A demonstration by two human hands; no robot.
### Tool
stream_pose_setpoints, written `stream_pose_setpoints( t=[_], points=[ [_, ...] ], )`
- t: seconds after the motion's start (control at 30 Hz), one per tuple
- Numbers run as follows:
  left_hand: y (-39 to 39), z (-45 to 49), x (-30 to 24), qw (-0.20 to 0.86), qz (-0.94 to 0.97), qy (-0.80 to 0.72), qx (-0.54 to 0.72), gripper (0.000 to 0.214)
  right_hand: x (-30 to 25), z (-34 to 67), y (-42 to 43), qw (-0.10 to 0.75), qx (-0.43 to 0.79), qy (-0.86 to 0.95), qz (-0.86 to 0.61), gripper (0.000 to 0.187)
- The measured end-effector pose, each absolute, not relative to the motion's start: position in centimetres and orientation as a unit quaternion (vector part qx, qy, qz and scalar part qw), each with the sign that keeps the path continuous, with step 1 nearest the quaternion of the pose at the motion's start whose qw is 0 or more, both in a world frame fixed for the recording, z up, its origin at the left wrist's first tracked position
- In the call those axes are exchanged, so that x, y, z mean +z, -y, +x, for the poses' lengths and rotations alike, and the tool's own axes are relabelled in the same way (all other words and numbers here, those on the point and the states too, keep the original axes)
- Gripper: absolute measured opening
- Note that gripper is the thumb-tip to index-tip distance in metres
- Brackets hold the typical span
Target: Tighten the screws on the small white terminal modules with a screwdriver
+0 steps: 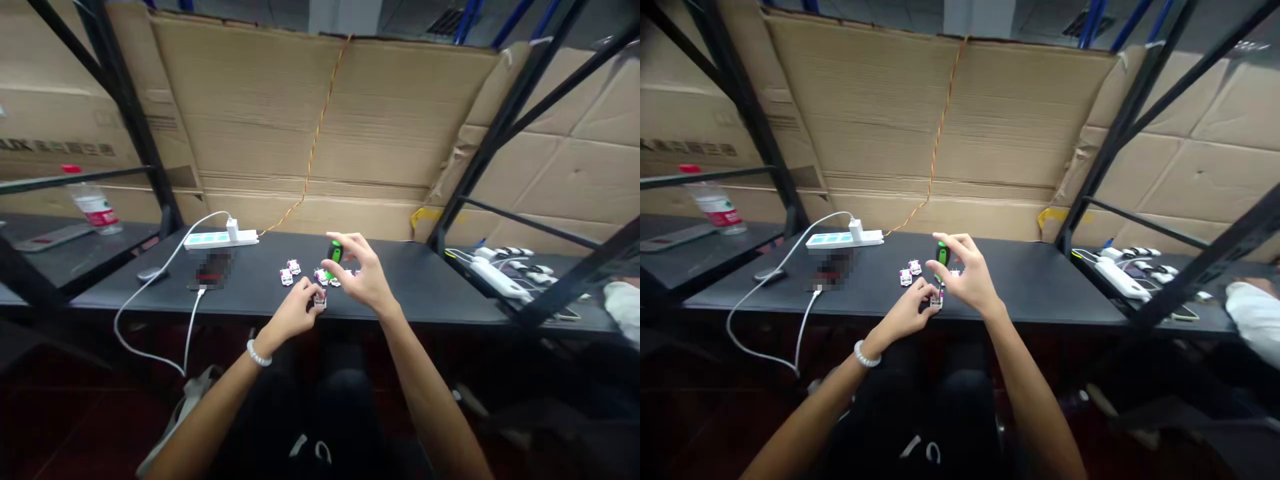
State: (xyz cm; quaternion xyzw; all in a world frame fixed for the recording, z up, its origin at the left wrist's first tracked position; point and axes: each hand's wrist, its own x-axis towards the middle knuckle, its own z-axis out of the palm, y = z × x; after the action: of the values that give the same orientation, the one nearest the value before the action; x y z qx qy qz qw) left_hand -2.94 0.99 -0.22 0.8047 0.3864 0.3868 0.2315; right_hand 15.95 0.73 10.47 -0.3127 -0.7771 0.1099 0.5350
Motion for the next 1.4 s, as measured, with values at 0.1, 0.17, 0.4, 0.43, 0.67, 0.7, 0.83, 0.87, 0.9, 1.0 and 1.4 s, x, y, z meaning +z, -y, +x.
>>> stream_pose_setpoints(
  t=[0.1,0.17,0.4,0.43,0.67,0.7,0.83,0.87,0.9,1.0,1.4],
  points=[
    [-1.01,-2.94,-0.26,0.233,0.805,-0.386,0.386,0.014,10.4,15.95,-0.69,0.53,0.172,0.781,-0.284,0.043],
    [-1.03,-2.95,-0.28,0.232,0.804,-0.389,0.387,0.015,10.38,15.85,-0.65,0.549,0.141,0.766,-0.305,0.037],
    [-1.09,-3.03,-0.36,0.235,0.804,-0.385,0.388,0.015,10.08,15.55,-0.53,0.546,0.137,0.771,-0.297,0.043],
    [-1.11,-3.03,-0.4,0.235,0.804,-0.385,0.388,0.015,9.96,15.55,-0.61,0.547,0.163,0.769,-0.289,0.044],
    [-1.16,-3.03,-0.56,0.227,0.803,-0.392,0.387,0.016,10.16,15.69,-0.89,0.56,0.063,0.754,-0.337,0.037],
    [-1.16,-3.03,-0.53,0.227,0.804,-0.391,0.387,0.015,10.24,15.72,-0.81,0.553,0.075,0.763,-0.325,0.037],
    [-1.16,-2.99,-0.45,0.227,0.807,-0.388,0.383,0.016,10.34,15.75,-0.62,0.547,0.146,0.773,-0.286,0.036],
    [-1.15,-2.98,-0.44,0.227,0.807,-0.39,0.382,0.016,10.35,15.72,-0.63,0.554,0.133,0.767,-0.295,0.032],
    [-1.14,-2.98,-0.44,0.227,0.806,-0.391,0.382,0.016,10.36,15.69,-0.65,0.559,0.107,0.761,-0.311,0.029],
    [-1.13,-2.99,-0.46,0.226,0.805,-0.391,0.385,0.016,10.35,15.71,-0.75,0.552,0.061,0.76,-0.338,0.032],
    [-1.12,-3.01,-0.38,0.235,0.802,-0.391,0.385,0.015,10.5,16.02,-0.89,0.541,0.057,0.771,-0.331,0.037]
  ],
)
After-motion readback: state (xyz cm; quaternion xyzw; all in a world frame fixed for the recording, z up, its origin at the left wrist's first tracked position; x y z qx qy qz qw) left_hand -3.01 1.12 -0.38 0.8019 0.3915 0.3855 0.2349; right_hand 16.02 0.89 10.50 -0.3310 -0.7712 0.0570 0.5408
